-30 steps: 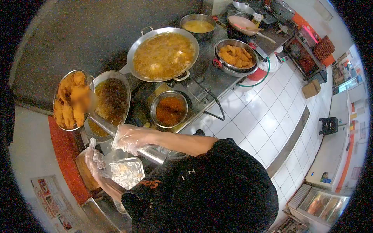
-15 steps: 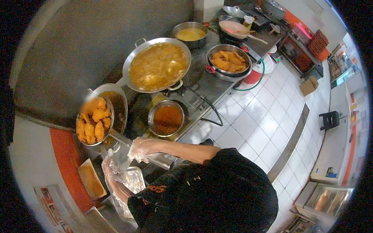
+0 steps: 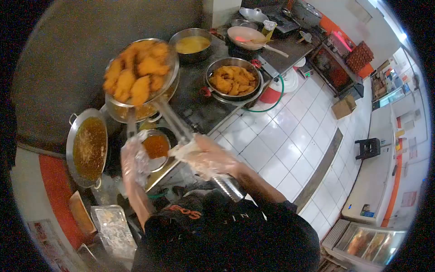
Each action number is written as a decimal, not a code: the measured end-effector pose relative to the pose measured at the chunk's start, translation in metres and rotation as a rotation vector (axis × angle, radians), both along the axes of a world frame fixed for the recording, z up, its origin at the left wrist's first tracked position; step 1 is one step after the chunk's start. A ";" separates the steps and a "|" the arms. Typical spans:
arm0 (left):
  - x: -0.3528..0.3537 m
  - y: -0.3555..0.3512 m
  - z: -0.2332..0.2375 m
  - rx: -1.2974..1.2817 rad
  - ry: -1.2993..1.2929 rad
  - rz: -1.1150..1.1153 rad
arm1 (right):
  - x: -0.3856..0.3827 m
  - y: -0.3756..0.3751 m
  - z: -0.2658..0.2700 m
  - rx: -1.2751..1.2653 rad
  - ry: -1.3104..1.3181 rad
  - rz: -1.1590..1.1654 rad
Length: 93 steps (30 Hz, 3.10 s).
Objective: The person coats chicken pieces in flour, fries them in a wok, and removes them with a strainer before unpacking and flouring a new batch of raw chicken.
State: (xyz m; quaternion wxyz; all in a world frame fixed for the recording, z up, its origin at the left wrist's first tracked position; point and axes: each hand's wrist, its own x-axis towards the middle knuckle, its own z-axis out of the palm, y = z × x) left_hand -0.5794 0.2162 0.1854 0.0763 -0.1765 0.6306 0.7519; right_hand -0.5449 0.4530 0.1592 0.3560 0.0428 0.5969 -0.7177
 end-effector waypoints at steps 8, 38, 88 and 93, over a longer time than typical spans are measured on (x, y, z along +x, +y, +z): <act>-0.080 0.181 -0.046 0.165 -0.049 -0.367 | 0.001 0.161 0.003 0.167 0.188 -0.321; -0.192 0.301 -0.230 -0.451 0.331 -0.374 | -0.078 0.221 -0.004 0.632 0.177 -0.589; -0.196 0.301 -0.199 -0.239 0.163 -0.319 | -0.086 0.200 0.064 1.500 0.106 -0.203; -0.200 0.314 -0.216 -0.405 0.393 -0.295 | -0.089 0.200 0.085 1.518 0.060 -0.313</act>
